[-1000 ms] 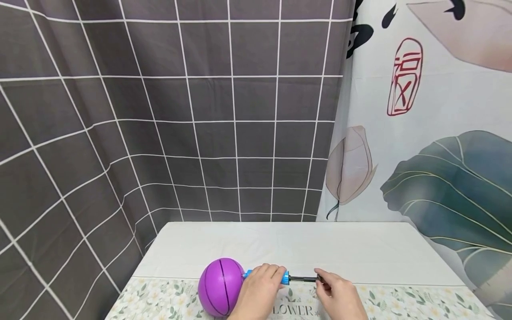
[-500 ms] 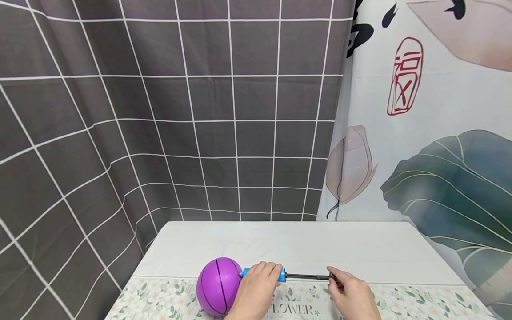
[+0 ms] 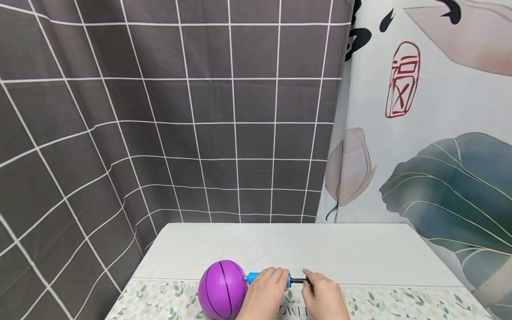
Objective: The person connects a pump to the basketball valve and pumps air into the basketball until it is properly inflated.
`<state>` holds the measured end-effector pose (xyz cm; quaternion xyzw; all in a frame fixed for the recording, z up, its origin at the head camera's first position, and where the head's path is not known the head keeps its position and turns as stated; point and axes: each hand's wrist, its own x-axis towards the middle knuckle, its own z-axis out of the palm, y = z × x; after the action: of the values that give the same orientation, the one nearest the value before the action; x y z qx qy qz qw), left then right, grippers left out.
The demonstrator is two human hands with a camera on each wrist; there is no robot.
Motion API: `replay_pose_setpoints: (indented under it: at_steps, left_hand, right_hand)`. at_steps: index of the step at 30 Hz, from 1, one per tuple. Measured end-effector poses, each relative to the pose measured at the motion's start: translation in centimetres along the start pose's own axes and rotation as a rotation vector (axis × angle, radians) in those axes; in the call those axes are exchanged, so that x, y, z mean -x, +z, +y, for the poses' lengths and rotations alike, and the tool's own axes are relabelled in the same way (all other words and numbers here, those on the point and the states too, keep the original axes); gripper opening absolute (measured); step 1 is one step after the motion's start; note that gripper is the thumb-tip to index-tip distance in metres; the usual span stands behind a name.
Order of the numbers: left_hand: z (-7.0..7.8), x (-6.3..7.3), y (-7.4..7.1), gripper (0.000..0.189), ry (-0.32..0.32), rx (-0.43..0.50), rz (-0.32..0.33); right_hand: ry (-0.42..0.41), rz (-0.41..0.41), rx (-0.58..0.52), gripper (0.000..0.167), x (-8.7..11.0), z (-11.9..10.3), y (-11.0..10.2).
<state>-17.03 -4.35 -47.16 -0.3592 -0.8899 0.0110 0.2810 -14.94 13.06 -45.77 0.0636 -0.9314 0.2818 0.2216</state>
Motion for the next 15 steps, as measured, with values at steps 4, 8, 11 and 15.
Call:
replay_pose_setpoints:
  at_steps: [4,8,11,15]
  left_hand:
    - [0.2,0.0,-0.1,0.038,-0.002,0.037,-0.024]
    - [0.0,0.0,-0.2,0.037,-0.007,0.084,-0.014]
    - [-0.4,0.1,-0.2,0.036,-0.007,0.077,0.011]
    - [-1.0,0.4,0.0,0.035,-0.027,0.037,0.042]
  right_hand:
    - [-0.033,-0.017,-0.028,0.023,0.1,-0.2,0.3]
    - [-0.004,-0.063,-0.065,0.024,0.0,0.3,-0.1]
    - [0.024,-0.092,-0.073,0.024,0.0,0.9,-0.6]
    - [0.081,-0.11,-0.035,0.025,-0.1,2.2,-1.4]
